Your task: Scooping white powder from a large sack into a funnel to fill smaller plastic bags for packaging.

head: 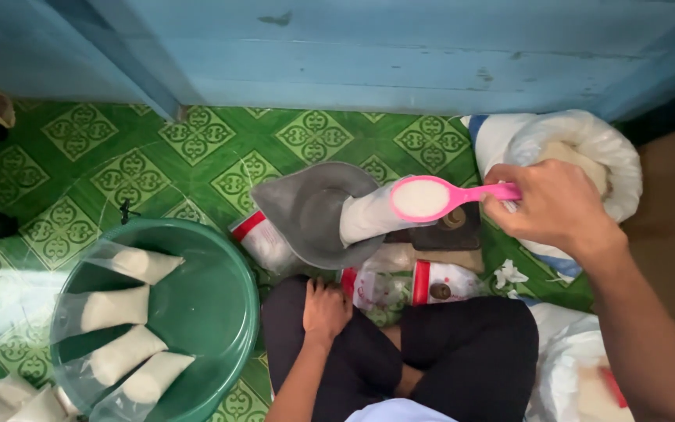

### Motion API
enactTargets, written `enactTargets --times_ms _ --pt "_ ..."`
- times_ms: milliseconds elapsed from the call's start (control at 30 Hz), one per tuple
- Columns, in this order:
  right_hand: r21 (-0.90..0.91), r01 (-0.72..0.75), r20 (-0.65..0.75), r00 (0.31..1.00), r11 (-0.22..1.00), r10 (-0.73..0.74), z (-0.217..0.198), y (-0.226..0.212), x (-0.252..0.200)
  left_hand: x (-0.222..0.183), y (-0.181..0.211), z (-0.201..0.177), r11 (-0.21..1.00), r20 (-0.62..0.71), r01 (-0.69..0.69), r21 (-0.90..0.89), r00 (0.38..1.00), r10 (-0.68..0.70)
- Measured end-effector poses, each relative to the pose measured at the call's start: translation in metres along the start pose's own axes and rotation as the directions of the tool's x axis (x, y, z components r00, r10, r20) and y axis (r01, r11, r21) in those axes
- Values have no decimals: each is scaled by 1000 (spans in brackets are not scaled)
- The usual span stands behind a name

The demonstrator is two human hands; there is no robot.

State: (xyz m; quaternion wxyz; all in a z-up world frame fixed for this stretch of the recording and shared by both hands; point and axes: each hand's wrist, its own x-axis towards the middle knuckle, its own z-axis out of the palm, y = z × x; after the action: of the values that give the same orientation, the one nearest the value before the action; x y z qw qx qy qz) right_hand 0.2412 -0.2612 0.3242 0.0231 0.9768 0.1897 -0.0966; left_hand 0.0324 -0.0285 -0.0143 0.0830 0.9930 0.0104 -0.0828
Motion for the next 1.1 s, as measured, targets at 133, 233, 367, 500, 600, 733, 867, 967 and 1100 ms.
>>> enactTargets --times_ms 133,233,367,500,600,733,867,967,1100 --pt "-21 36 13 999 999 -36 6 -8 5 -2 0 5 1000 -37 -6 -31 999 5" --pt "-74 60 -4 998 995 -61 14 -11 9 -2 0 5 1000 -100 -4 0 995 4" --pt "-122 80 68 995 989 -72 16 -22 11 -1 1 2 1000 -42 -9 -3 999 9" --pt "-133 83 97 993 988 -70 21 -30 15 -1 0 2 1000 -42 -14 -6 999 14" --pt "-111 68 57 996 992 -62 31 -27 18 -2 1 5 996 -78 11 -84 997 -18" --pt "-123 64 95 994 990 -52 35 -29 20 -1 0 9 997 -61 7 -82 998 -12" --pt "-118 68 95 994 991 -57 36 -34 22 -2 1 4 997 -60 2 -74 998 -6" --pt "-110 86 104 992 990 -74 34 -36 23 -3 2 1 997 -52 -1 -72 999 -3" --pt "-116 99 107 990 988 -87 33 -39 25 -1 1 7 998 -32 -5 -69 999 3"
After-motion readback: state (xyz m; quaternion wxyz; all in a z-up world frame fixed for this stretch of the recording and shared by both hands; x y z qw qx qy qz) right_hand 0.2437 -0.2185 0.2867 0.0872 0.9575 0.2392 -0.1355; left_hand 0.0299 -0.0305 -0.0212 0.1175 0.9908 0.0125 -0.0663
